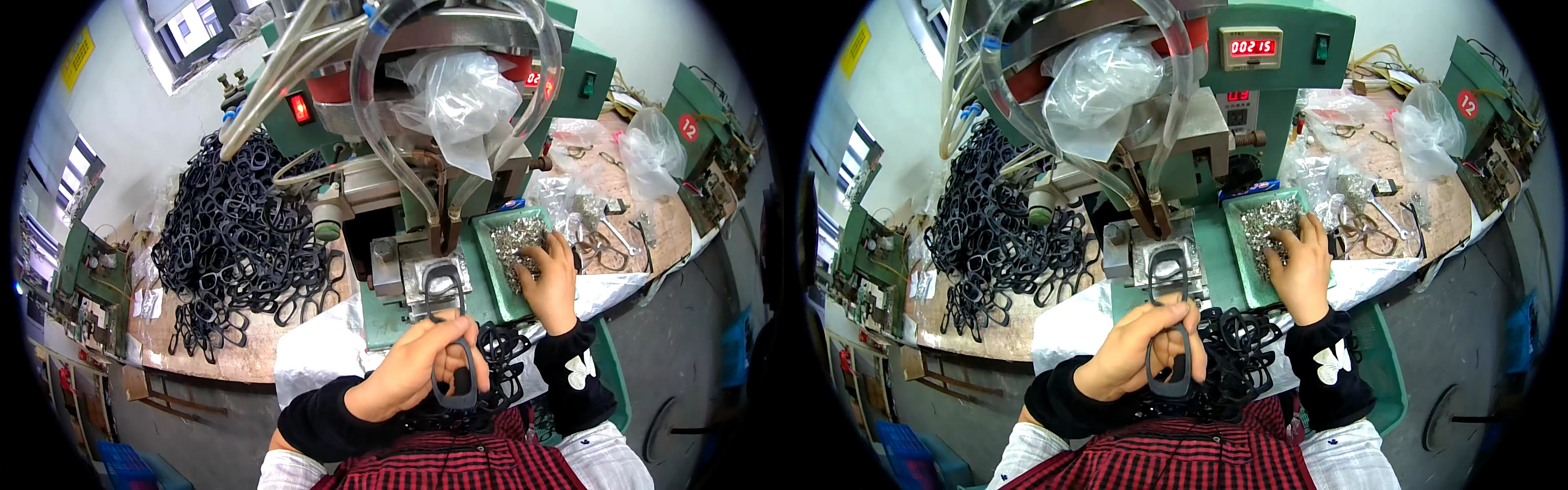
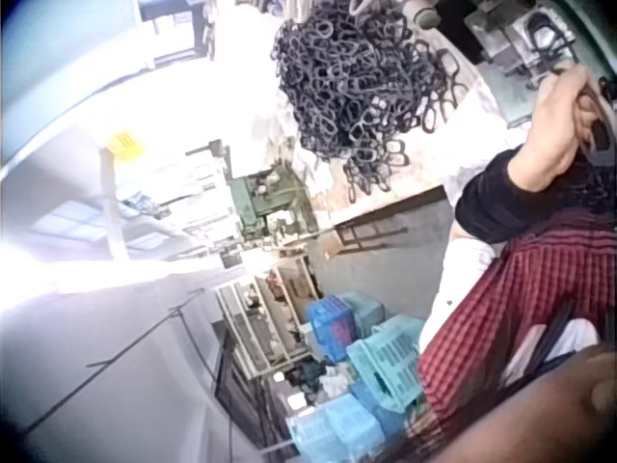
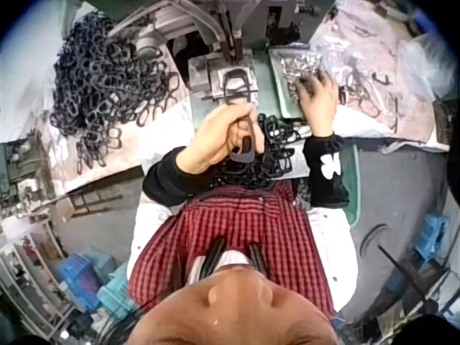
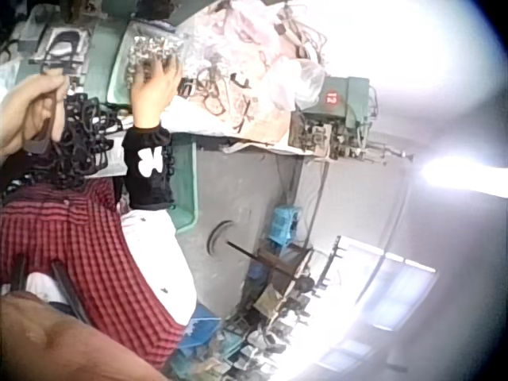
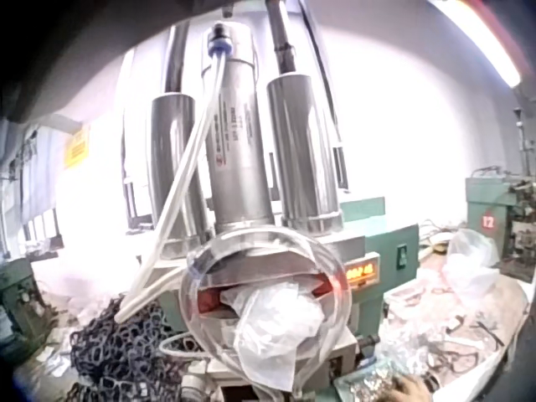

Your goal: The person repeatedly picks black plastic frames and small metal pins, places them into a press machine, and removes the assembled units. The person handles the parts one at a time and accumulates finished assemblies on the workbench.

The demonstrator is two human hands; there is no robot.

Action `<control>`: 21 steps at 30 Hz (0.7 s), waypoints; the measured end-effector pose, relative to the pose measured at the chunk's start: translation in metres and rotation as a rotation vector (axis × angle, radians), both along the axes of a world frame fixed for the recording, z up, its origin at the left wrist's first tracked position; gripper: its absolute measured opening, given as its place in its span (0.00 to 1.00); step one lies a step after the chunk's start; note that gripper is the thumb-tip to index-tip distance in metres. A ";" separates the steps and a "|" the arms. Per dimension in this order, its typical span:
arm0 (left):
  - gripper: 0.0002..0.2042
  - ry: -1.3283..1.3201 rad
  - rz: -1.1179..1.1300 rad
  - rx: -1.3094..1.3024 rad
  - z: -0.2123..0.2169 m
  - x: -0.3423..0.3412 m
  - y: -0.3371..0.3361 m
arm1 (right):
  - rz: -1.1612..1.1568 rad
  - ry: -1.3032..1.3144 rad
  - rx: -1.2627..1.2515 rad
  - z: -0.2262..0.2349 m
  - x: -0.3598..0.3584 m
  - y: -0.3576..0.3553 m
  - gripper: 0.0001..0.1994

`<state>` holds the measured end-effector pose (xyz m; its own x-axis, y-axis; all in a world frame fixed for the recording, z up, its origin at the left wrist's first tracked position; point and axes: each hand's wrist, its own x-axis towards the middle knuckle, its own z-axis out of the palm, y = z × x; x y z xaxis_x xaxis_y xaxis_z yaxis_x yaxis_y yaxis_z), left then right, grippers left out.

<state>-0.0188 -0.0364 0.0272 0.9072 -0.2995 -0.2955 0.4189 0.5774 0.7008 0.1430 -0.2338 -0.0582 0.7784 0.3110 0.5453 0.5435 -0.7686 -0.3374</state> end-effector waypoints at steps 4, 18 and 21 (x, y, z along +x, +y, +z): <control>0.13 0.015 0.099 -0.022 -0.005 0.002 -0.011 | 0.100 -0.048 0.130 -0.015 0.002 -0.005 0.08; 0.12 -0.095 0.367 0.599 -0.057 -0.079 0.046 | -0.004 0.462 1.083 -0.045 0.010 -0.032 0.06; 0.07 -0.122 0.819 0.829 -0.053 -0.095 0.099 | 0.052 0.388 1.336 -0.044 0.007 -0.013 0.08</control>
